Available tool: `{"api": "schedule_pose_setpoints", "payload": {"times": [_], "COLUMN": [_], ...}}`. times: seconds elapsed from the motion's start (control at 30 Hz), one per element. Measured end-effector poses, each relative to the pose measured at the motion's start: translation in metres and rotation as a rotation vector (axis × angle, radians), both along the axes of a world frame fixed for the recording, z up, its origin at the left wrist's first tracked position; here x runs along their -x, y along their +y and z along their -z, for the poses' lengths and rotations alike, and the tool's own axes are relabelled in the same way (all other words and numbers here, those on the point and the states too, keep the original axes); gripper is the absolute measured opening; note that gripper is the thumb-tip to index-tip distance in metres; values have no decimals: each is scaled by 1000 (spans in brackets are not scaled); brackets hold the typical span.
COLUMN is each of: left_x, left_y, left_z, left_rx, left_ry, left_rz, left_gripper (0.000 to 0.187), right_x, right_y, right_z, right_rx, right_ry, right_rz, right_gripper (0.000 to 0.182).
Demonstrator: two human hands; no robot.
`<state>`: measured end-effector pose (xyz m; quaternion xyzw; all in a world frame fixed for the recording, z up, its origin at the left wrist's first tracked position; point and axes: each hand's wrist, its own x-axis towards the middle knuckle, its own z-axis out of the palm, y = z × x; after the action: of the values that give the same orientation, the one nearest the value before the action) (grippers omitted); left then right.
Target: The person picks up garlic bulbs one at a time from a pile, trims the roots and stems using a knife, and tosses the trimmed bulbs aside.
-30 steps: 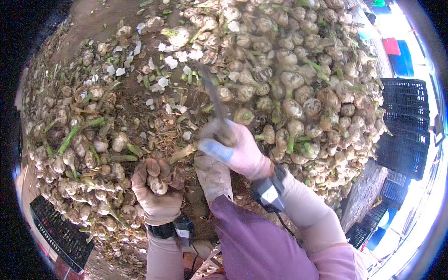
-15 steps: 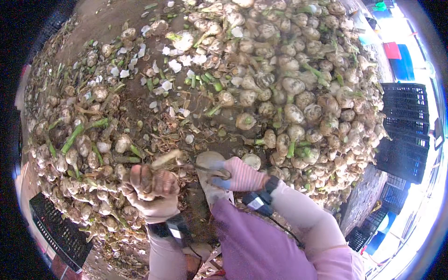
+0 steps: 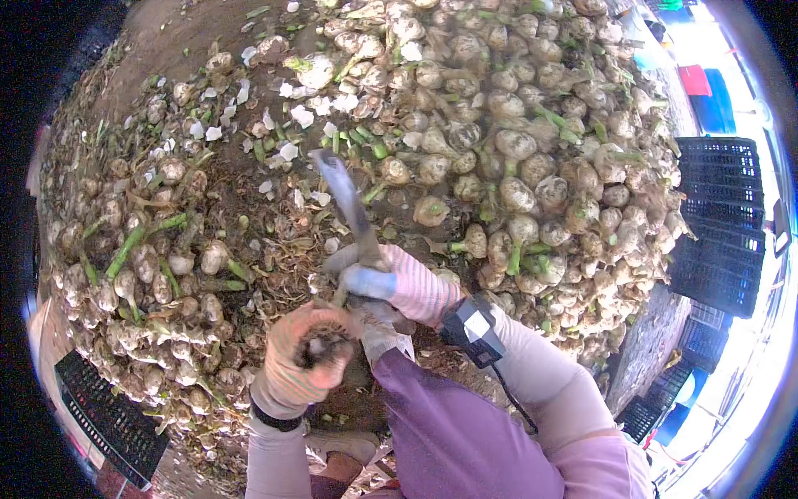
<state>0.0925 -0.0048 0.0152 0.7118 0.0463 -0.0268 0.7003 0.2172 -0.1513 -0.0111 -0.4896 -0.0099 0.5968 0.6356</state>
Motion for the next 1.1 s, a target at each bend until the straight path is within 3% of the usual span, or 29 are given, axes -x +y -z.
{"api": "schedule_pose_setpoints", "payload": {"times": [0.07, 0.1, 0.13, 0.17, 0.23, 0.27, 0.3, 0.33, 0.37, 0.4, 0.5, 0.57, 0.63, 0.67, 0.7, 0.8, 0.83, 0.87, 0.9, 0.93, 0.97, 1.03, 1.07, 1.1], "left_x": [-1, 0, 1, 1, 0, 6, 9, 9, 8, 6, 6, 6, 10, 7, 5, -4, -4, -4, -4, 0, -4, -7, -12, -21], "left_y": [-18, -29, -35, -30, -13, -14, -11, -8, -5, -5, -3, -8, -16, -17, -18, -12, -6, 4, 11, 12, 20, 10, 4, -5], "left_z": [-2, 3, 7, 9, 16, 18, 21, 22, 21, 28, 20, 20, 25, 28, 25, 12, 11, 8, 4, 1, 15, 25, 17, 2], "left_rx": [56, 14, -29, -29, -467, -644, -644, -572, -500, -721, -917, -953, -946, -1069, -1066, -1158, -1151, -1139, -1127, -769, -799, -236, -243, 100], "left_ry": [-3, -58, -111, -109, 10, -34, -34, 53, 140, -70, 18, 44, 138, -19, -20, 50, 24, -21, -60, 49, -223, 67, 71, 70], "left_rz": [-33, -340, -649, -650, -323, -305, -309, -302, -294, -444, -391, -326, -221, -246, -243, -332, -379, -446, -507, -587, -692, -859, -863, -845], "left_gripper": [31, 34, 37, 37, 35, 32, 32, 31, 30, 25, 26, 28, 32, 31, 31, 30, 26, 25, 24, 16, 14, 20, 20, 25], "right_x": [-7, -7, -7, -6, -2, -4, -4, 3, 6, 6, 8, 10, 10, 9, 8, 12, 14, 15, 16, 19, 21, 23, 19, 18], "right_y": [5, 7, 10, 13, 16, 16, 16, 14, 7, -1, -8, -13, -3, 2, 3, -11, -21, -38, -45, -50, -53, -53, -43, -35], "right_z": [-8, -10, -11, -12, -18, -21, -23, -16, -9, -2, -13, -7, -1, 3, 5, 19, 31, 39, 37, 34, 33, 42, 29, 22], "right_rx": [146, 148, 106, 62, 55, 75, 97, 32, 34, 106, 244, 156, 138, 152, 164, 81, 64, 234, 224, 265, 307, 284, 302, 317], "right_ry": [-143, -141, -330, -518, -581, -683, -786, -666, -665, -710, -774, -969, -933, -920, -906, -849, -827, -661, -655, -566, -480, -477, -336, -199], "right_rz": [-107, -105, -77, -49, -51, -132, -211, -41, -41, -26, -109, -450, -439, -498, -559, -448, -377, -517, -524, -447, -366, -321, -209, -101], "right_gripper": [20, 20, 20, 20, 20, 18, 16, 17, 17, 17, 18, 21, 27, 26, 26, 28, 29, 30, 30, 29, 28, 27, 24, 20]}}
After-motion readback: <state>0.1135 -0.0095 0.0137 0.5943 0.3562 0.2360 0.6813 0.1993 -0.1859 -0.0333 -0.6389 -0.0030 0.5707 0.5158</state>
